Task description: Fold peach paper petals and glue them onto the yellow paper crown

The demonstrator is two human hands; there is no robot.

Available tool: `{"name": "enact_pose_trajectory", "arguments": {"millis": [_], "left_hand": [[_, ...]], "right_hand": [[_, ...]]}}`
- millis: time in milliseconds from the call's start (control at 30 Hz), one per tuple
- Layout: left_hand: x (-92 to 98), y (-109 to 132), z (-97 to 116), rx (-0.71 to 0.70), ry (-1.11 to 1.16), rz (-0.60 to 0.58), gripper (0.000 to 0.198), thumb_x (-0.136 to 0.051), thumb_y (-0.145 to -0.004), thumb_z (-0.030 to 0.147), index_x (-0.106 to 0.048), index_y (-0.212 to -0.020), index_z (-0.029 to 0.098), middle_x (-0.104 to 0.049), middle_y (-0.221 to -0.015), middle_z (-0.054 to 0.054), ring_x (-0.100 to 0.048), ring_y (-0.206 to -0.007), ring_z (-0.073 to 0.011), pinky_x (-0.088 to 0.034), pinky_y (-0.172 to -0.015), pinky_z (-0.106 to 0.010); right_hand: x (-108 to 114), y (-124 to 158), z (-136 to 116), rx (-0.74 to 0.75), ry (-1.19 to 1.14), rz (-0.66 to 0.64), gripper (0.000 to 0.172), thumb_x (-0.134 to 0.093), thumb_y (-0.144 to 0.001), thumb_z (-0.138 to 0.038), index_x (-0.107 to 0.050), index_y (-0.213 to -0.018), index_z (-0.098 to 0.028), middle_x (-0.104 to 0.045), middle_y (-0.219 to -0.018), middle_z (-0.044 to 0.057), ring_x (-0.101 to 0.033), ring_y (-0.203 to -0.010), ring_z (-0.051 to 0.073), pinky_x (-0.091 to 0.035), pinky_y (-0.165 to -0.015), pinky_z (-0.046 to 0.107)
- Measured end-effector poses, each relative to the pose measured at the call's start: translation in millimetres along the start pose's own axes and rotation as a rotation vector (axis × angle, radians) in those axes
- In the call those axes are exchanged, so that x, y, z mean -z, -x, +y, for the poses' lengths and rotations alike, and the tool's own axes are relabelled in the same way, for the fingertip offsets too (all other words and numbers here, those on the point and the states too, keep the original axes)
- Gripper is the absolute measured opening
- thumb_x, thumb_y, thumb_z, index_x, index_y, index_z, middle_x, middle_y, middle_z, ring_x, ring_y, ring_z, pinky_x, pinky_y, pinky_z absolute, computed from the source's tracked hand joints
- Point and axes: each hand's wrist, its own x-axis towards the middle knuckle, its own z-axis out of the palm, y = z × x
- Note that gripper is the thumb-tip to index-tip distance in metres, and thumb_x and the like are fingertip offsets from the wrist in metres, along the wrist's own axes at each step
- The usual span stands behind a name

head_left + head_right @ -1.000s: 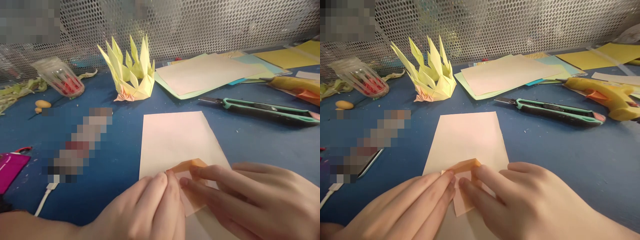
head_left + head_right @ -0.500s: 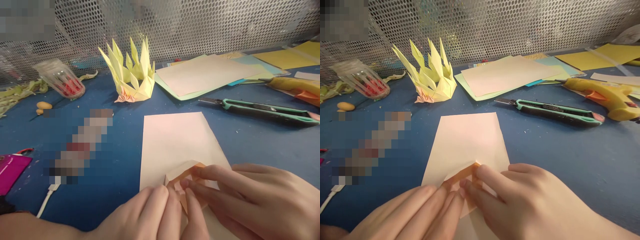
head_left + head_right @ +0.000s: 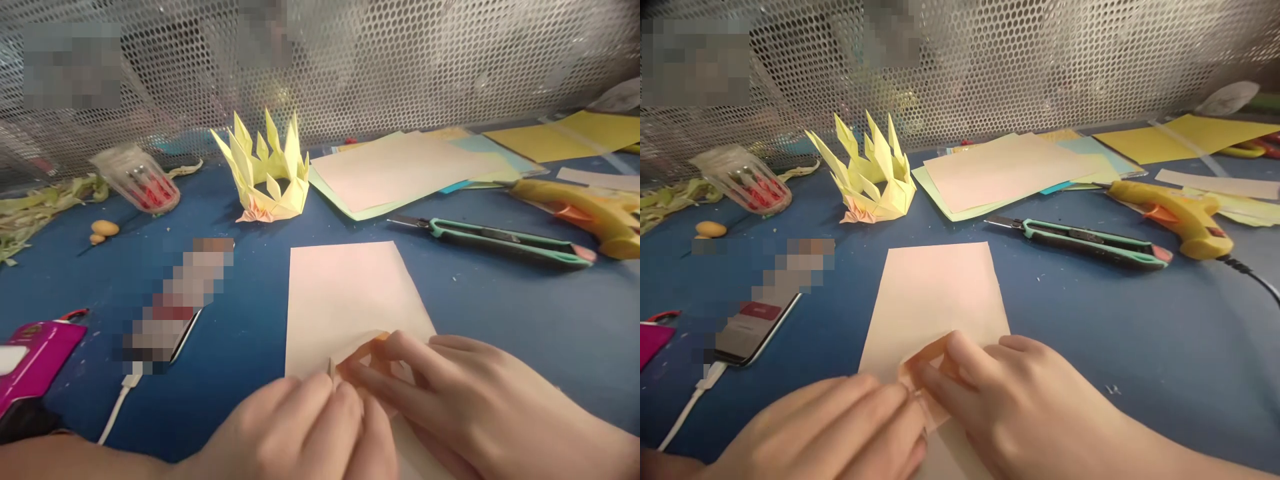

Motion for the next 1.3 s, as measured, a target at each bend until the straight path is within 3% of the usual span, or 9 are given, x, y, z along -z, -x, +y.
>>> {"name": "enact_pose_trajectory", "arguments": {"millis": [100,233,300,400,500,767,933,1200,1300], "left_hand": [[2.4,-4,-7,0.124,0.077,0.019,0.013,-0.056,-0.093,0.012,-0.067,-0.089,0.017,-0.069,-0.071,0.001,-0.066,-0.061,-0.0145,-0.054,-0.056,-0.024],[0.6,-13,-22,0.332,0.309,-0.337,0.008,-0.063,-0.089,0.026,-0.061,-0.085,0.02,-0.066,-0.081,-0.001,-0.067,-0.072,-0.0199,-0.057,-0.059,-0.03],[-1.4,-18,-26,0.349,0.449,-0.43,0.007,-0.065,-0.087,0.026,-0.061,-0.088,0.02,-0.066,-0.086,-0.001,-0.067,-0.077,-0.0192,-0.058,-0.065,-0.03],[-2.8,-23,-28,0.338,0.585,-0.41,0.015,-0.064,-0.087,0.017,-0.061,-0.102,0.019,-0.069,-0.095,-0.002,-0.067,-0.086,-0.018,-0.058,-0.076,-0.03],[-1.7,-26,-28,0.374,0.618,-0.395,0.011,-0.065,-0.084,0.014,-0.061,-0.093,0.018,-0.068,-0.092,-0.002,-0.066,-0.083,-0.0177,-0.058,-0.075,-0.03],[3.1,-27,-31,0.444,0.854,-0.366,0.012,-0.072,-0.083,0.014,-0.073,-0.091,0.022,-0.07,-0.106,-0.003,-0.069,-0.1,-0.0188,-0.057,-0.089,-0.029],[2.8,-32,-31,0.643,1.035,-0.482,0.017,-0.066,-0.084,0.008,-0.074,-0.092,0.021,-0.066,-0.106,-0.003,-0.066,-0.085,-0.0138,-0.053,-0.081,-0.025],[5.1,-48,-37,0.794,1.158,-0.499,0.03,-0.072,-0.079,0.018,-0.064,-0.107,0.017,-0.063,-0.082,0.001,-0.057,-0.07,-0.0135,-0.047,-0.063,-0.024],[4.1,-52,-47,0.829,1.151,-0.494,0.017,-0.073,-0.076,0.019,-0.068,-0.092,0.016,-0.062,-0.075,0.001,-0.057,-0.069,-0.0148,-0.047,-0.064,-0.025]], "right_hand": [[1,0,-6,-0.035,0.021,-0.003,0.038,-0.052,-0.075,-0.012,-0.066,-0.109,-0.021,-0.069,-0.093,0.004,-0.054,-0.056,0.016,-0.04,-0.045,0.034],[4,1,-7,-0.096,-0.027,0.017,0.033,-0.049,-0.079,-0.011,-0.063,-0.106,-0.023,-0.068,-0.093,0.002,-0.055,-0.054,0.015,-0.041,-0.047,0.032],[10,1,-2,-0.103,-0.072,0.044,0.029,-0.049,-0.086,-0.01,-0.063,-0.109,-0.023,-0.068,-0.091,0.001,-0.057,-0.055,0.013,-0.043,-0.051,0.029],[19,0,8,-0.043,-0.042,0.176,0.033,-0.05,-0.092,-0.008,-0.059,-0.122,-0.021,-0.068,-0.093,0.002,-0.061,-0.061,0.011,-0.046,-0.057,0.025],[22,0,16,-0.118,0.001,0.276,0.036,-0.055,-0.09,-0.013,-0.058,-0.124,-0.022,-0.066,-0.101,0.006,-0.064,-0.071,0.014,-0.052,-0.063,0.027],[26,-10,31,-0.343,-0.616,0.001,0.028,-0.065,-0.078,-0.01,-0.074,-0.097,-0.029,-0.065,-0.1,0.002,-0.066,-0.082,0.013,-0.051,-0.07,0.024],[26,-8,38,-0.328,-0.723,-0.012,0.011,-0.066,-0.088,-0.027,-0.076,-0.091,-0.024,-0.065,-0.096,0.005,-0.064,-0.076,0.013,-0.048,-0.065,0.024],[32,-12,27,-0.48,-0.7,-0.007,0.022,-0.061,-0.085,-0.024,-0.067,-0.107,-0.021,-0.063,-0.091,0.005,-0.053,-0.068,0.014,-0.042,-0.059,0.027],[35,-18,25,-0.588,-0.735,-0.011,0.014,-0.061,-0.086,-0.028,-0.069,-0.094,-0.02,-0.063,-0.088,0.004,-0.051,-0.063,0.012,-0.04,-0.057,0.026]]}}
